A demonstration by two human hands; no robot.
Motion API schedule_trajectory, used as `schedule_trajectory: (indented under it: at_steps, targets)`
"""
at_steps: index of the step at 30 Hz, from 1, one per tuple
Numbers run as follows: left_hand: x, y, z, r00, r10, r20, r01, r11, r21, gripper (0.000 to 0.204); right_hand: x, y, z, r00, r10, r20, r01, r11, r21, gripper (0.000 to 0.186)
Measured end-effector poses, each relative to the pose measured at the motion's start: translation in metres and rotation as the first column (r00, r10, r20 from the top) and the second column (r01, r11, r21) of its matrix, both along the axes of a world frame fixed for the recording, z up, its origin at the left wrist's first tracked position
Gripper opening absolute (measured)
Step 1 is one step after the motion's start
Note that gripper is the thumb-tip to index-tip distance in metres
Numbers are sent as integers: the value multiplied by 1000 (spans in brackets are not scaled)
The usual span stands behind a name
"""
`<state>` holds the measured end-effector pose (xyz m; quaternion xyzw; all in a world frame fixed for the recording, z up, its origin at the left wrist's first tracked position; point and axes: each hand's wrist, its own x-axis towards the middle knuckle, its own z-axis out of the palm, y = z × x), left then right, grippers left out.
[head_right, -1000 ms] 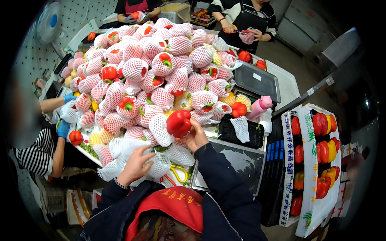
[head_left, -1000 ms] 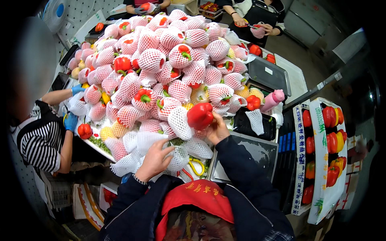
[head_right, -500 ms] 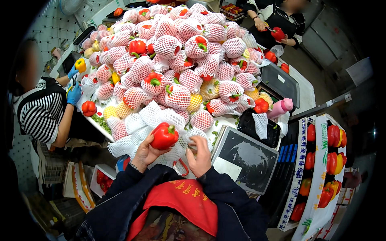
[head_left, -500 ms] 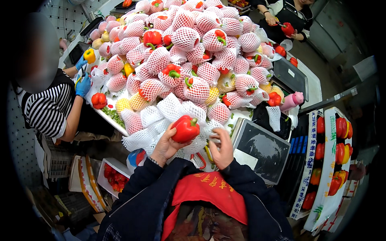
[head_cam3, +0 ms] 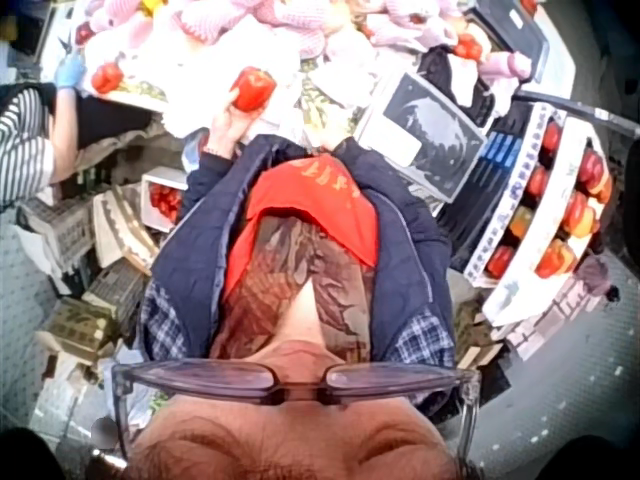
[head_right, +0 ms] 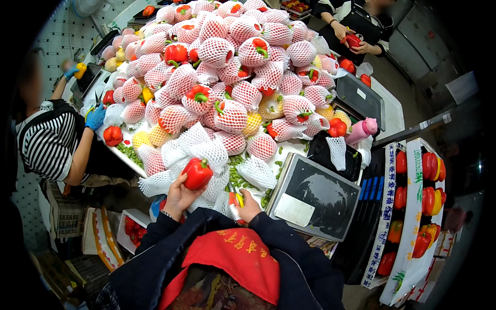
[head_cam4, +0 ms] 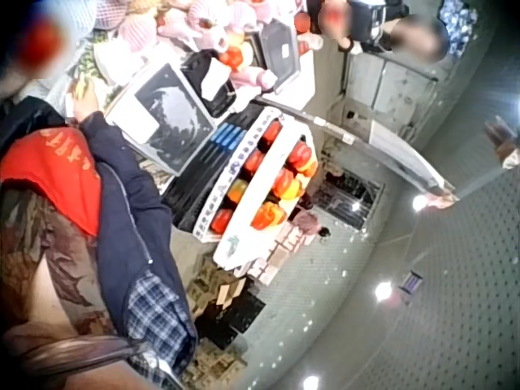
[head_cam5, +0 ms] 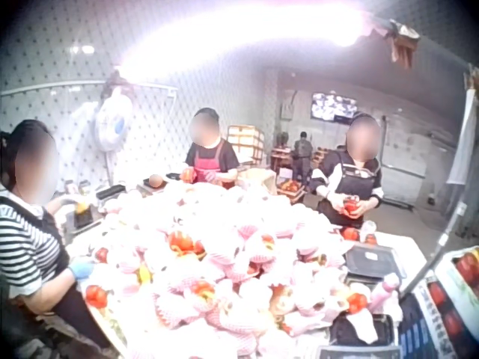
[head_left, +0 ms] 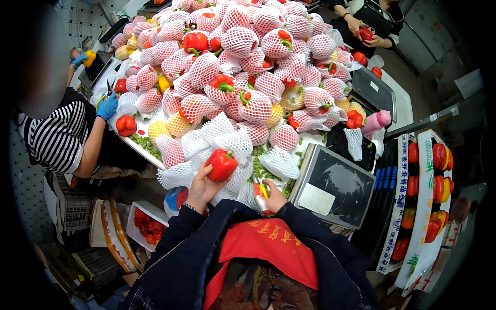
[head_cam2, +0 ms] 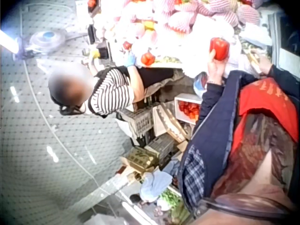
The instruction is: The person trims the stems off red and yellow bell peppers using scissors and places them into a black plastic tray. The person repeats this process for several peppers, arranging them in the tray.
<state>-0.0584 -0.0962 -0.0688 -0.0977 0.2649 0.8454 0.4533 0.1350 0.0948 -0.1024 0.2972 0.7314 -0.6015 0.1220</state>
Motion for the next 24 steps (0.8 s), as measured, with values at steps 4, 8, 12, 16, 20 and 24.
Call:
schedule_trajectory:
  at_steps: [4,8,12,16,20,24]
  targets:
    - [-5,-4,-9,1000,8,21,-7,1000,-27,60,18,12,61,956,-244,161,289,705,-648,58]
    - [-7,-4,7,996,-75,-48,75,997,-7,58,37,0,66,980,-130,-154,131,991,-5,58]
    - [-8,-6,20,969,-184,-166,181,983,-29,61,20,1,103,963,137,-232,-38,921,387,64]
    - [-12,-7,23,939,-294,-180,290,956,-48,67,12,1,102,934,182,-307,-28,895,446,66]
    - [-11,-8,14,928,-352,-122,344,935,-83,72,8,-1,98,915,226,-335,-62,897,437,66]
    - [-4,-3,20,941,-337,20,337,941,-19,72,10,-4,97,927,255,-273,-124,899,421,65]
